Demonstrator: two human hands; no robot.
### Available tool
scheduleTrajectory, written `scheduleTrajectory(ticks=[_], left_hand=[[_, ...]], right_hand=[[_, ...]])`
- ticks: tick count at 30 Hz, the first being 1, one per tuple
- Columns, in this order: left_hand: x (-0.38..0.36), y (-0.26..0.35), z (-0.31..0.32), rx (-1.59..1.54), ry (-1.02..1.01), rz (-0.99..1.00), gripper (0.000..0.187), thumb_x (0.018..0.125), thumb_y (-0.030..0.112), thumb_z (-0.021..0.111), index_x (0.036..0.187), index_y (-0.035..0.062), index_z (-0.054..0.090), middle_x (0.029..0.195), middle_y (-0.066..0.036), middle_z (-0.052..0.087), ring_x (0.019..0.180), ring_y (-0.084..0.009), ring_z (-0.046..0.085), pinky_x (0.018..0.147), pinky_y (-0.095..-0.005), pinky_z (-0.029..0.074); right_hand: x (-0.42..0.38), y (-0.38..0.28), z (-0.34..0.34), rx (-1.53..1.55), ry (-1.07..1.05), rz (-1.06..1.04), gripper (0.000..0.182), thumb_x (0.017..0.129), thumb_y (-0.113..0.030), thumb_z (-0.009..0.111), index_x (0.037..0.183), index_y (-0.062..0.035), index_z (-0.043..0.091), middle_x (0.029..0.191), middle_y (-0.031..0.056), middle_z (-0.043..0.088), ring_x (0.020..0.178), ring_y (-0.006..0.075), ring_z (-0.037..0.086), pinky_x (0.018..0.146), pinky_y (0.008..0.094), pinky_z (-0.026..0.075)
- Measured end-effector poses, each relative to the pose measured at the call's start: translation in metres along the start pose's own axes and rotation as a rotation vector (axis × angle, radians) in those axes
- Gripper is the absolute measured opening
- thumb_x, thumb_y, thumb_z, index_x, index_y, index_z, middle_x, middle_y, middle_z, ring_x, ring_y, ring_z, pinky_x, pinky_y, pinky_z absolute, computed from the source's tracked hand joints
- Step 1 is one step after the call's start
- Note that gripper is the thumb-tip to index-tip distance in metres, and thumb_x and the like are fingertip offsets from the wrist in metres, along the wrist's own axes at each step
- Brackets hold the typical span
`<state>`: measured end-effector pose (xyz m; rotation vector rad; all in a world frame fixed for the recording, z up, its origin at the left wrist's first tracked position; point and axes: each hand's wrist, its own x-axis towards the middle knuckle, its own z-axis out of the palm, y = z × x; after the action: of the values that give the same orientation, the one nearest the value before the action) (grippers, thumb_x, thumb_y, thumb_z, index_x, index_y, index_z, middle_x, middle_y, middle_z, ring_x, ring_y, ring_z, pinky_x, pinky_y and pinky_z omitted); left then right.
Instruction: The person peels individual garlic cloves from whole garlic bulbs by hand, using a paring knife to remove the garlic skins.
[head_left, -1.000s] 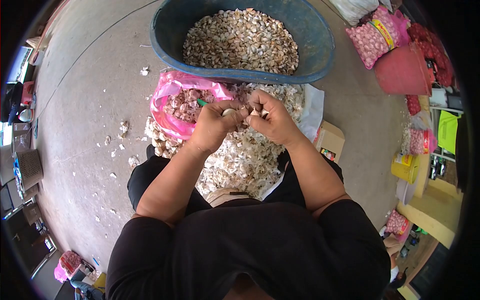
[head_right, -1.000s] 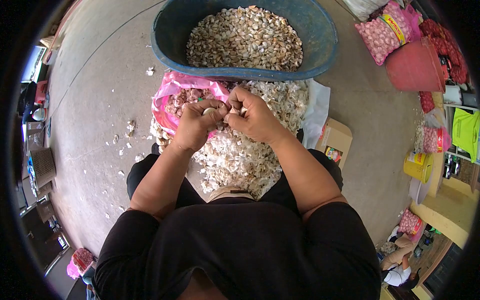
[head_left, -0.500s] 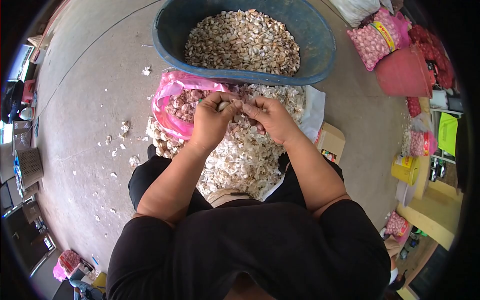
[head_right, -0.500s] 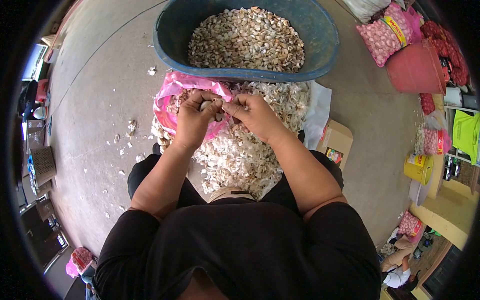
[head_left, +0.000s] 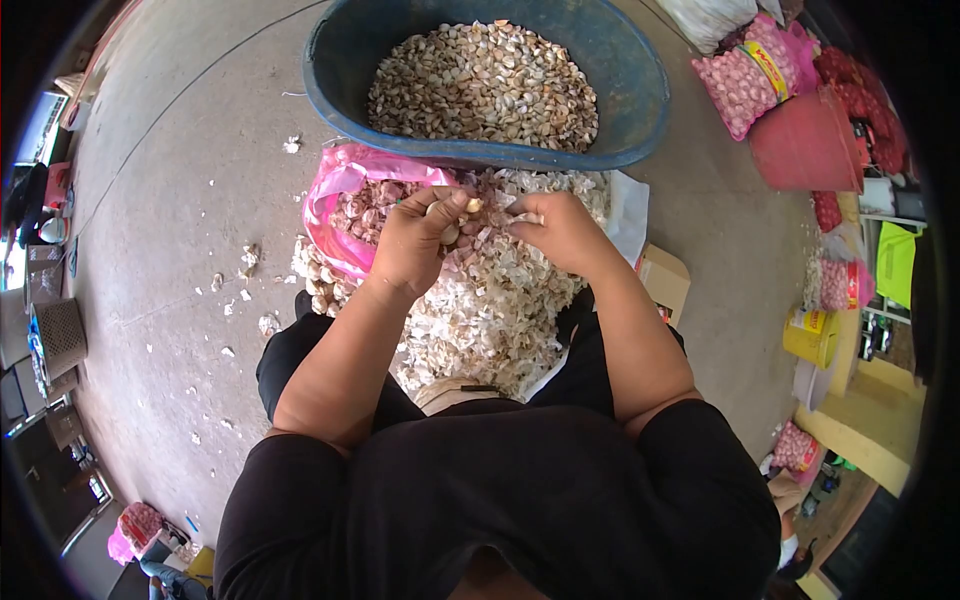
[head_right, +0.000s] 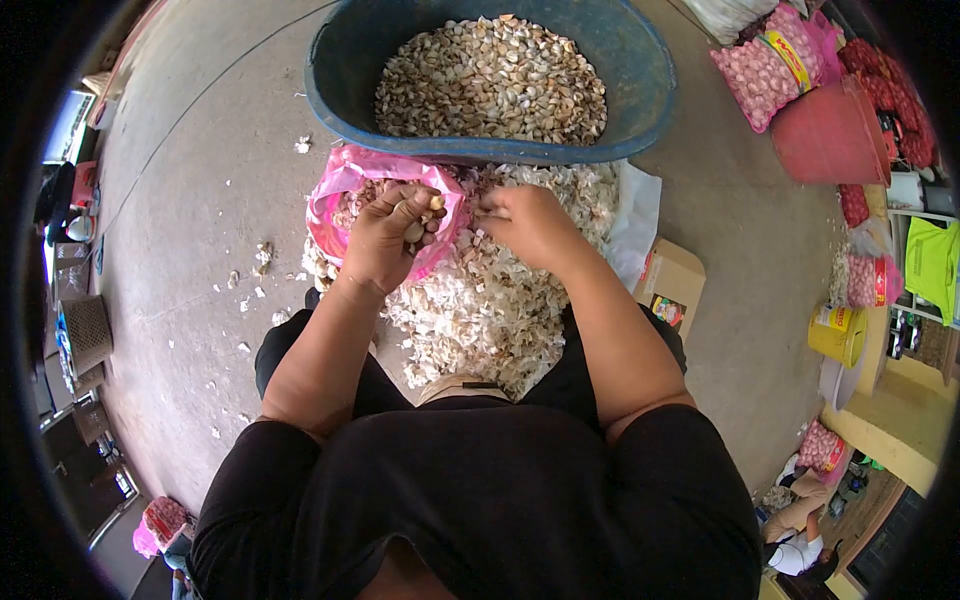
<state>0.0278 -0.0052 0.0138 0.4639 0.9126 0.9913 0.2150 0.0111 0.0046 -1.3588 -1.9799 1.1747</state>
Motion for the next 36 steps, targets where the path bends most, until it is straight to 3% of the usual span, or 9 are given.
scheduleTrajectory(ticks=[1, 4, 8, 12, 18, 23, 28, 31, 36], left_hand=[[0.0, 0.002, 0.0, 0.013, 0.022, -0.011, 0.015, 0.082, 0.015, 0.054, 0.084, 0.0007, 0.056, 0.074, -0.003, 0.057, 0.063, -0.0095, 0.049, 0.057, -0.0214, 0.041], [0.004, -0.002, -0.006, 0.2, 0.005, 0.008, 0.016, 0.083, 0.014, 0.053, 0.087, -0.0007, 0.056, 0.074, -0.004, 0.058, 0.062, -0.0094, 0.051, 0.057, -0.0211, 0.042], [-0.002, -0.004, 0.002, 0.509, -0.007, 0.042, 0.019, 0.083, 0.012, 0.051, 0.092, -0.0034, 0.056, 0.077, -0.005, 0.06, 0.064, -0.0096, 0.054, 0.057, -0.0211, 0.043], [-0.002, -0.01, -0.003, 0.764, -0.026, 0.147, 0.023, 0.082, 0.013, 0.052, 0.096, -0.0052, 0.055, 0.074, -0.007, 0.061, 0.059, -0.0098, 0.055, 0.053, -0.0217, 0.044], [-0.012, 0.012, -0.005, 0.454, 0.053, 0.019, 0.024, 0.084, 0.016, 0.048, 0.1, -0.0006, 0.053, 0.083, -0.007, 0.059, 0.072, -0.0123, 0.056, 0.06, -0.0234, 0.045], [-0.004, 0.015, -0.03, -0.163, -0.089, -0.08, 0.026, 0.086, 0.01, 0.039, 0.106, -0.0052, 0.045, 0.097, -0.015, 0.051, 0.088, -0.0247, 0.053, 0.077, -0.0314, 0.045], [-0.009, 0.02, -0.028, -0.222, -0.039, -0.01, 0.024, 0.086, 0.008, 0.043, 0.106, -0.0047, 0.044, 0.094, -0.013, 0.054, 0.083, -0.0205, 0.054, 0.072, -0.0275, 0.046], [-0.011, 0.022, -0.028, -0.176, -0.014, 0.0, 0.02, 0.084, 0.011, 0.048, 0.098, -0.0031, 0.048, 0.089, -0.012, 0.056, 0.079, -0.0179, 0.055, 0.07, -0.0274, 0.046], [-0.016, 0.016, -0.026, 0.05, 0.007, 0.02, 0.017, 0.081, 0.014, 0.055, 0.089, -0.0011, 0.053, 0.081, -0.009, 0.058, 0.073, -0.0149, 0.056, 0.068, -0.0278, 0.047]], right_hand=[[0.0, 0.006, 0.002, -0.332, 0.091, -0.124, 0.011, 0.081, -0.01, 0.054, 0.079, -0.0006, 0.057, 0.056, 0.0021, 0.048, 0.05, 0.009, 0.046, 0.046, 0.0225, 0.038], [0.003, -0.005, 0.008, 0.085, 0.032, 0.194, 0.017, 0.082, -0.016, 0.051, 0.085, -0.0003, 0.058, 0.072, 0.0109, 0.059, 0.071, 0.0226, 0.059, 0.06, 0.0322, 0.047], [0.008, -0.003, 0.035, 1.384, 0.094, 0.744, 0.025, 0.086, -0.027, 0.044, 0.093, -0.0044, 0.052, 0.081, 0.0101, 0.056, 0.069, 0.0226, 0.057, 0.061, 0.0352, 0.049], [0.012, 0.001, 0.046, 1.597, 0.055, 0.708, 0.024, 0.087, -0.027, 0.042, 0.083, -0.0049, 0.049, 0.073, 0.0082, 0.051, 0.065, 0.0213, 0.055, 0.059, 0.0364, 0.051], [0.025, 0.01, 0.054, 1.523, 0.121, 0.776, 0.026, 0.088, -0.026, 0.04, 0.085, -0.0016, 0.047, 0.075, 0.0097, 0.05, 0.06, 0.0203, 0.051, 0.058, 0.0323, 0.051], [0.073, -0.011, 0.001, 1.536, 0.425, 0.678, 0.029, 0.087, -0.026, 0.039, 0.095, 0.0003, 0.047, 0.091, 0.0152, 0.049, 0.086, 0.0263, 0.051, 0.07, 0.0364, 0.047], [0.112, -0.019, -0.04, 0.263, 0.607, 0.201, 0.041, 0.084, -0.036, 0.045, 0.104, -0.0002, 0.049, 0.093, 0.0154, 0.054, 0.084, 0.0238, 0.053, 0.077, 0.0376, 0.04], [0.08, -0.039, -0.019, 0.118, 0.177, 0.167, 0.031, 0.083, -0.027, 0.05, 0.099, -0.0012, 0.051, 0.088, 0.0052, 0.056, 0.077, 0.0127, 0.052, 0.068, 0.0276, 0.043], [0.017, -0.043, 0.042, 0.458, 0.047, 0.091, 0.018, 0.077, -0.01, 0.06, 0.091, -0.001, 0.056, 0.076, 0.0049, 0.059, 0.065, 0.0075, 0.054, 0.057, 0.0212, 0.043]])
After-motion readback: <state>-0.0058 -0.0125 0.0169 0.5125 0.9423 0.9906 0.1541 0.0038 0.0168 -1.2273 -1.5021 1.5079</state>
